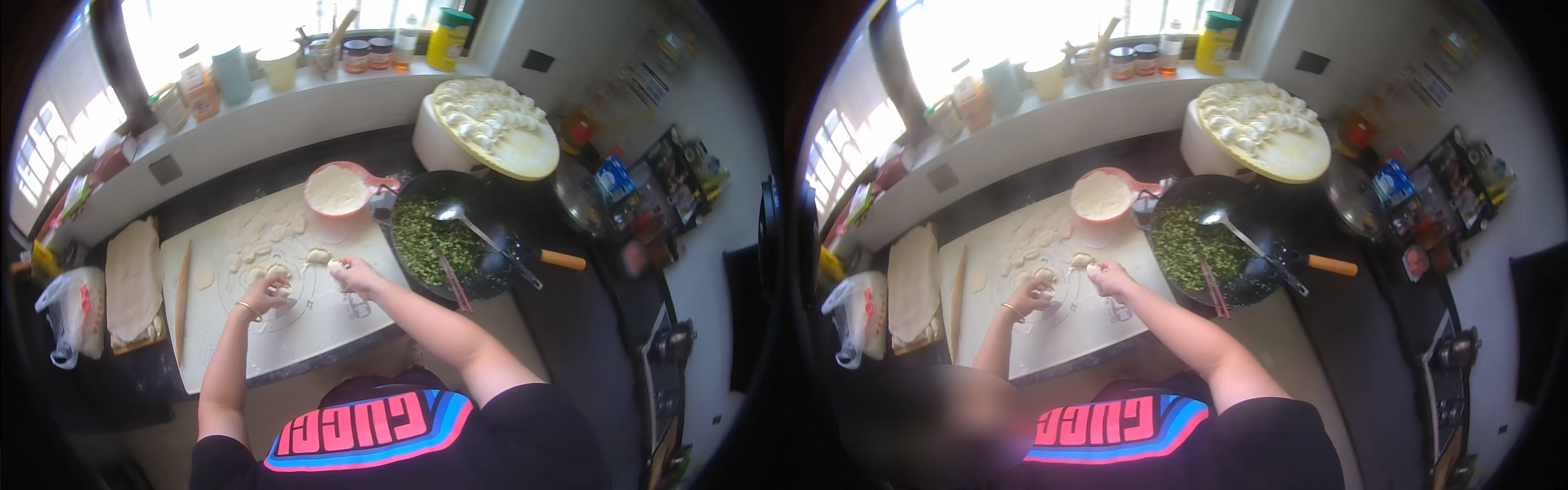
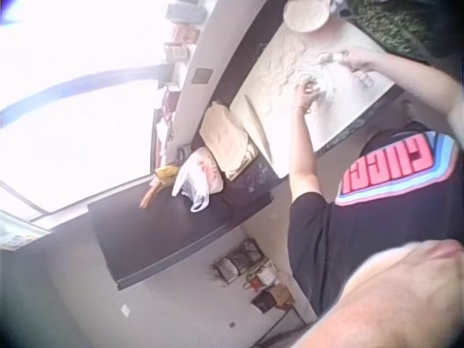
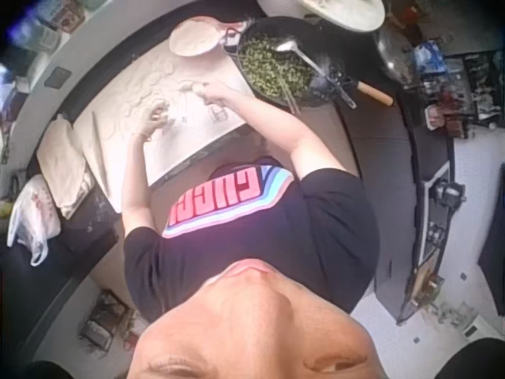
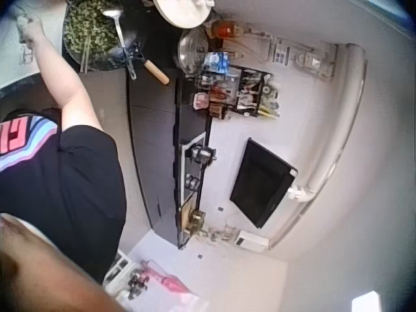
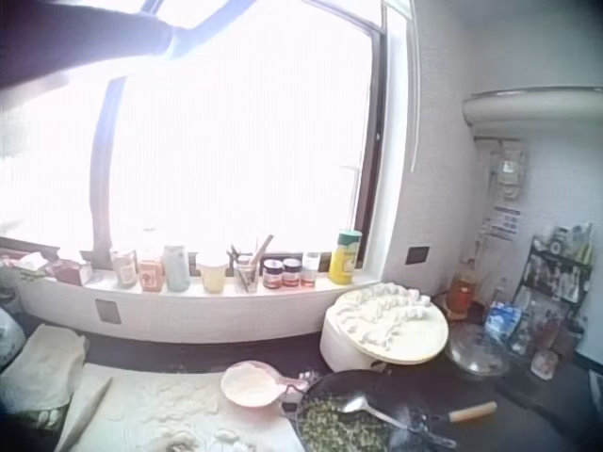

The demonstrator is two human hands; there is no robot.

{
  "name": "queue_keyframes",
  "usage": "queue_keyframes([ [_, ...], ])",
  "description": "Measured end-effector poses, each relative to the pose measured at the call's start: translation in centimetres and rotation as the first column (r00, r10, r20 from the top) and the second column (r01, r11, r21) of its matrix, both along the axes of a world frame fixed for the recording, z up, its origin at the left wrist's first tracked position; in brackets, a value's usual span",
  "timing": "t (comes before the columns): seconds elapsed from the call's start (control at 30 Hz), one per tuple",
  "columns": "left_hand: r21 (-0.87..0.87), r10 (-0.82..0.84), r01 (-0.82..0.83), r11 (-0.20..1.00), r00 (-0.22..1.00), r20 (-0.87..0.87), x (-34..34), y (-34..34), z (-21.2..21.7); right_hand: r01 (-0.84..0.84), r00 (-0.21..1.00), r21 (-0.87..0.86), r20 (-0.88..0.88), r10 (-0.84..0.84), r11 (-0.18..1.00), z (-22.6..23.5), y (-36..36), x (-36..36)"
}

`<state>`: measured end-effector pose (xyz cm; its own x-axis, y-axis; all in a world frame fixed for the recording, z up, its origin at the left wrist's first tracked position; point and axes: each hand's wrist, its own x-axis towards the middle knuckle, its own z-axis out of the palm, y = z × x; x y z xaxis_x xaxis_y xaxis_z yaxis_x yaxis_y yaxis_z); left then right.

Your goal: The person assembles dumplings by placing a green vegetable filling onto circular dough wrappers and folding them shut. The finished dumplings are placed onto a large yellow tray. The person uses chopsticks to transfer the filling from a wok to the wrappers.

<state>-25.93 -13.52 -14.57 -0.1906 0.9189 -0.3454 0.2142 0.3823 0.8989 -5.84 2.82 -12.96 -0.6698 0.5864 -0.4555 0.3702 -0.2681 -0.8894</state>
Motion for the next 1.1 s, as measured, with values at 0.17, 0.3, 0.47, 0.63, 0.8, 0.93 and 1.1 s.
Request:
queue_keyframes([
  [0.17,0.026,-0.134,0.132,0.991,0.97,0.201,5.4,7.6,9.5,-0.11,0.928,-0.313,-0.371,-0.015,0.943,11.6,7.9,11.4],
  [0.3,0.164,-0.398,0.385,0.908,0.916,0.058,11.4,16.6,15.3,0.134,0.939,-0.059,-0.312,-0.146,0.989,18.1,18.1,21.7],
  [0.47,0.231,-0.499,0.554,0.8,0.827,-0.259,21.5,27.2,22.5,0.466,0.883,0.199,-0.171,-0.438,0.862,21.5,33.4,32.1],
  [0.63,0.315,-0.387,0.653,0.689,0.699,-0.602,27.9,38.4,23.1,0.562,0.822,0.346,-0.136,-0.552,0.751,21.5,45.6,34.0],
  [0.8,0.26,-0.279,0.72,0.644,0.537,-0.796,30.9,45.9,23.6,0.454,0.859,0.485,-0.015,-0.512,0.748,21.1,53.2,33.0],
  [0.93,0.101,-0.294,0.696,0.711,0.425,-0.856,31.4,48.1,23.0,0.389,0.851,0.567,0.08,-0.518,0.726,20.8,56.3,31.7],
  [1.1,-0.081,-0.333,0.692,0.718,0.239,-0.912,30.9,49.2,22.3,0.267,0.802,0.702,0.219,-0.557,0.66,21.0,57.7,29.6],
])
